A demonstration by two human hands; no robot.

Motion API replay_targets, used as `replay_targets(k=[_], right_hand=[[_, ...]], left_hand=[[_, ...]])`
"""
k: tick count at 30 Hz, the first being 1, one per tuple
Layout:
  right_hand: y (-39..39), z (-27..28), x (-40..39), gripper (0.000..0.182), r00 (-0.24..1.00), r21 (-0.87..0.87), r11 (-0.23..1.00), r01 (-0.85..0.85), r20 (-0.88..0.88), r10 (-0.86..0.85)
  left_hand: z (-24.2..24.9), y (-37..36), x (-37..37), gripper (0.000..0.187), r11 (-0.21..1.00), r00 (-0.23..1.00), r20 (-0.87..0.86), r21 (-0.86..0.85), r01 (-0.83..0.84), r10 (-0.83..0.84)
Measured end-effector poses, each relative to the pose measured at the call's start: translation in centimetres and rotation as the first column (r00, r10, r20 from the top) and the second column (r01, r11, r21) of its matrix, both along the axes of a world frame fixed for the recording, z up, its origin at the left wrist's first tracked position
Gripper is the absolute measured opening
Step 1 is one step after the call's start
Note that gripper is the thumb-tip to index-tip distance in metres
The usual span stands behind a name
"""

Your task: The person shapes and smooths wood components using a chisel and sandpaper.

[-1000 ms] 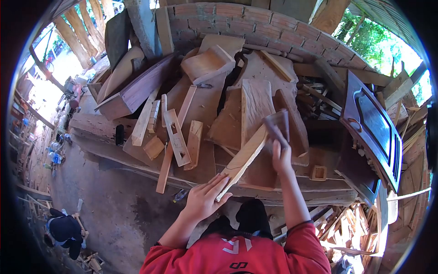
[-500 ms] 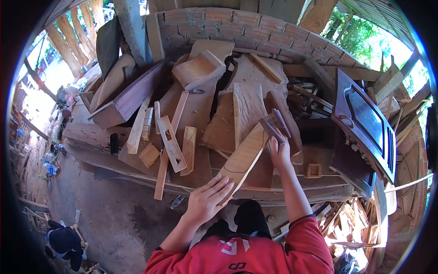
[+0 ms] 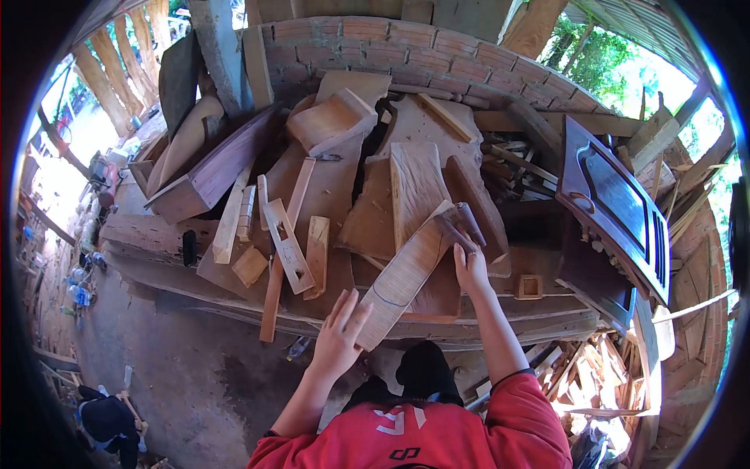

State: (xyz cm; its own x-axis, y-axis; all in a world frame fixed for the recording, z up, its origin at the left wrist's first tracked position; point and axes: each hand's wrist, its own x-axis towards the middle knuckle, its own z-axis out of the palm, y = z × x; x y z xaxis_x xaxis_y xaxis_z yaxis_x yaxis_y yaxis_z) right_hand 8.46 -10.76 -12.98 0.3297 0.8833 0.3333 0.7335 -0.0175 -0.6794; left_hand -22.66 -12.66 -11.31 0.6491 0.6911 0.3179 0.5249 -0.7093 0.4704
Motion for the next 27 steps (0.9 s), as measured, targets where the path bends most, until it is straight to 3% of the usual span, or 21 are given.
replay_targets(k=[3, 6, 9, 10, 14, 16, 20, 21, 24, 25, 27], right_hand=[[-0.1, -0.3, 0.2, 0.038, 0.988, -0.039, 0.999, 0.001, -0.152, -0.007], [-0.1, -1.3, 0.5, 0.039, 0.992, -0.014, 1.000, 0.000, -0.130, -0.002], [-0.5, -0.9, 0.2, 0.040, 0.992, 0.009, 1.000, -0.019, -0.123, 0.020], [-0.6, -0.6, -0.1, 0.040, 0.993, 0.015, 1.000, -0.019, -0.114, 0.020], [-0.8, -0.5, -0.3, 0.041, 0.987, -0.005, 1.000, -0.026, -0.158, 0.024], [-0.8, -0.4, -0.4, 0.041, 0.989, -0.023, 1.000, 0.000, -0.146, -0.003], [-0.9, -0.3, -0.2, 0.041, 0.998, 0.017, 1.000, -0.014, -0.066, 0.015], [-0.9, -0.2, -0.2, 0.041, 0.998, 0.012, 1.000, -0.015, -0.065, 0.016], [-0.5, 0.0, -0.3, 0.049, 0.940, -0.199, 0.970, 0.141, -0.281, -0.194], [-0.6, 0.1, -0.5, 0.053, 0.842, -0.184, 0.967, 0.179, -0.479, -0.247], [-0.3, 0.6, -0.3, 0.053, 0.668, -0.017, 0.961, 0.275, -0.716, -0.203]], left_hand=[[1.0, 0.6, -0.4, 0.087, 0.994, 0.995, -0.093, -0.104, -0.032, 0.023], [3.5, 1.7, -1.3, 0.111, 0.917, 0.982, -0.167, -0.398, 0.018, -0.092], [4.8, 3.0, -1.4, 0.112, 0.852, 0.984, -0.076, -0.515, 0.098, -0.159], [5.4, 3.5, -0.7, 0.108, 0.893, 0.984, -0.062, -0.432, 0.127, -0.169], [4.9, 4.6, 4.7, 0.101, 0.927, 0.993, -0.082, -0.372, 0.051, -0.088], [3.4, 4.7, 7.3, 0.098, 0.990, 0.942, -0.326, -0.087, -0.114, 0.080], [3.0, 4.2, 8.1, 0.096, 0.988, 0.934, -0.338, -0.063, -0.144, 0.115], [2.4, 4.2, 7.8, 0.095, 0.987, 0.954, -0.267, -0.039, -0.153, 0.137], [1.8, 4.0, 7.7, 0.094, 0.984, 0.968, -0.198, -0.055, -0.169, 0.155], [1.9, 4.1, 7.7, 0.094, 0.983, 0.970, -0.190, -0.081, -0.167, 0.150], [1.3, 4.2, 7.4, 0.091, 0.985, 0.975, -0.174, -0.075, -0.152, 0.137]])
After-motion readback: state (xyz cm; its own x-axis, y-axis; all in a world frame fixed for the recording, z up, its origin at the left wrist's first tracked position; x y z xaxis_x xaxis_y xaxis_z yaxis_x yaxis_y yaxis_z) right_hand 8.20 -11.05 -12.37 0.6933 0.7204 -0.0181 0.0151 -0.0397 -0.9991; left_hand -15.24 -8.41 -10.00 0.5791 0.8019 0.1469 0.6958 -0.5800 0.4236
